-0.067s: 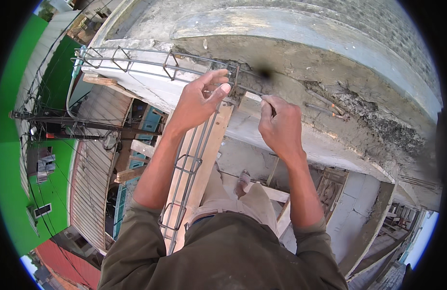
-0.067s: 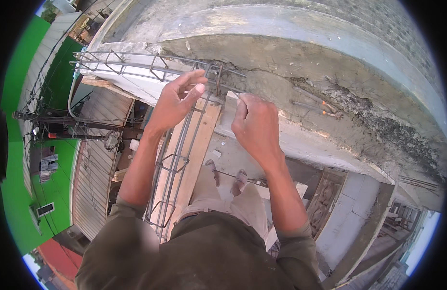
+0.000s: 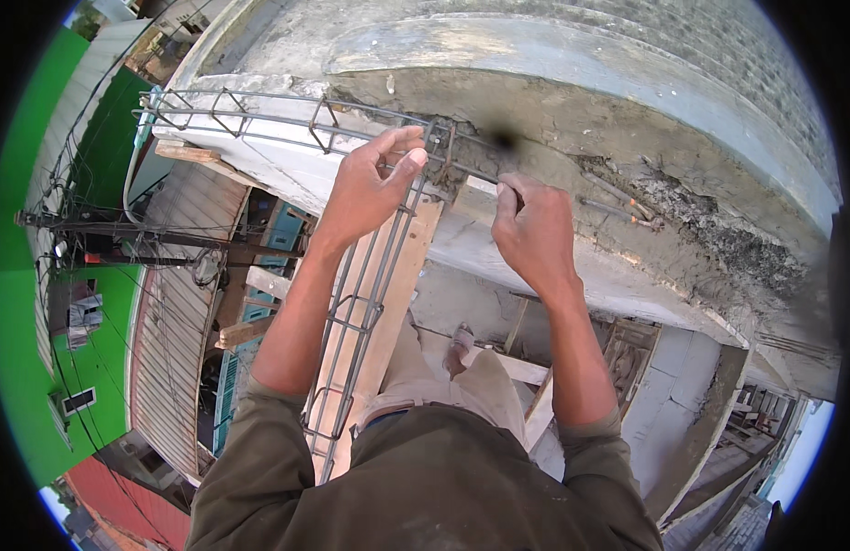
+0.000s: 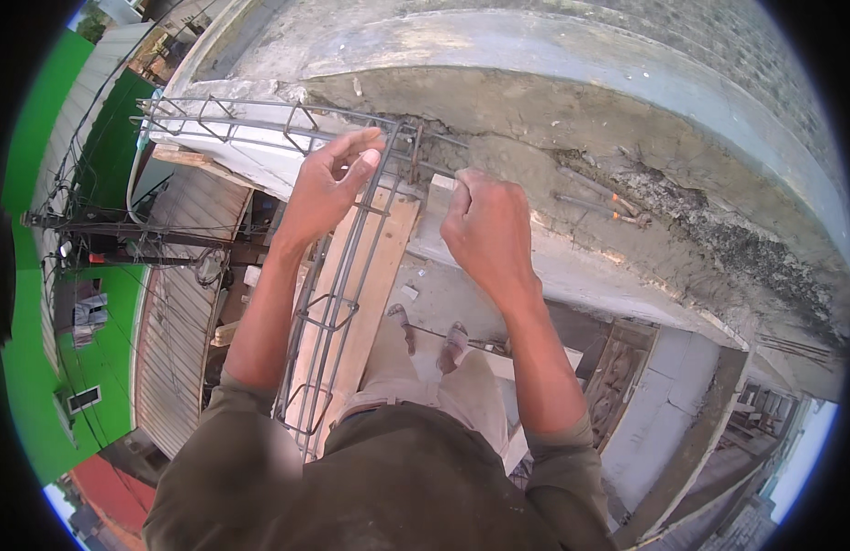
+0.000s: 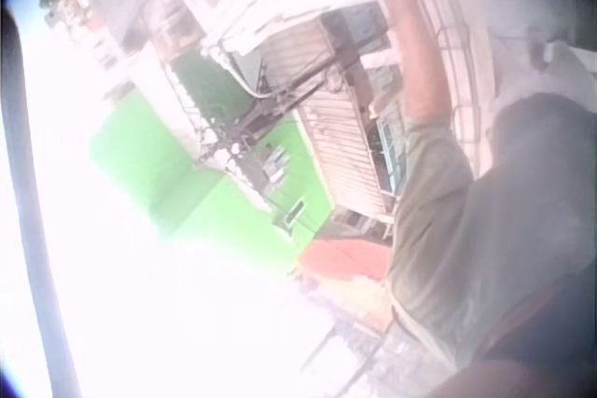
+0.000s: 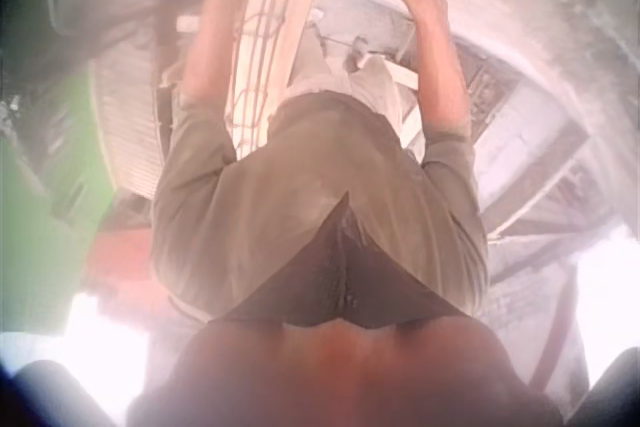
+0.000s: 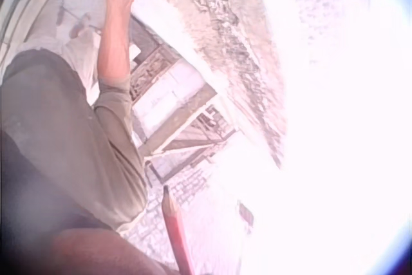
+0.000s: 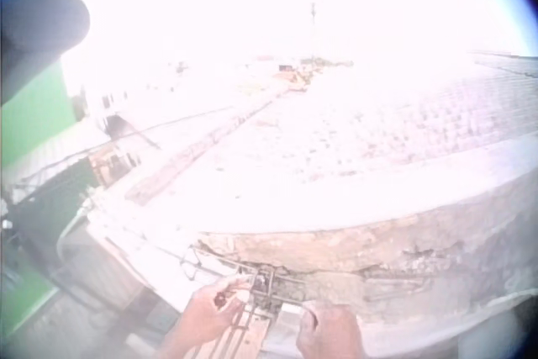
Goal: The person uses pliers to twist wire ties around intersecting rebar rods, securing them together on a wooden plank. The person repeatedly positions the pliers, twists the wire, and moves to the next joint along the rebar structure.
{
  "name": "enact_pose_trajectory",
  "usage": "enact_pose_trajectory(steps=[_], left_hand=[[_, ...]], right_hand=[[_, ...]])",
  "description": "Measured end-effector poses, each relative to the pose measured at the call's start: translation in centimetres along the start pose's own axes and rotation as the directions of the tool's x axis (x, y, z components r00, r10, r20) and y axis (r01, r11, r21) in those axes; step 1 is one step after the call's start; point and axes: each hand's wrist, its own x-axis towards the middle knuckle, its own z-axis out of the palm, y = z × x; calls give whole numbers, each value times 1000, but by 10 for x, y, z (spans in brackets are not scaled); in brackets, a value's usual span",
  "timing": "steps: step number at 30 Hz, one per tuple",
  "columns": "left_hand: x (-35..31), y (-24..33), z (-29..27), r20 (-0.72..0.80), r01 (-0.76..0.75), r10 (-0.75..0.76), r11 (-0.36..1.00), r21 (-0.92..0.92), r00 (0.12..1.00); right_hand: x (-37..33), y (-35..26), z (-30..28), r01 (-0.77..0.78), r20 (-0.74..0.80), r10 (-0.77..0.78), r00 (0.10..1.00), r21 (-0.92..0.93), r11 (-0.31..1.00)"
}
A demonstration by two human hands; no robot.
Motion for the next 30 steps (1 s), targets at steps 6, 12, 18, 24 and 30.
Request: enact_pose_trajectory(steps=[6, 12, 18, 24, 30], left_hand=[[73, -38, -22, -27, -30, 38, 966, 257, 999], [148, -43, -16, 266, -91, -115, 752, 653, 957], [174, -29, -6, 334, 10, -325, 730, 683, 885], [165, -39, 6, 201, 261, -379, 857, 445, 903], [167, -77, 11, -19, 334, -342, 901, 277, 939]], right_hand=[[51, 2, 47, -39, 190, 78, 979, -199, 979], [80, 15, 96, -85, 121, 101, 987, -133, 987], [72, 28, 114, -77, 41, 83, 996, -125, 989], [73, 23, 113, -59, 47, 65, 997, -106, 993], [84, 17, 107, -54, 205, 92, 974, -182, 982]])
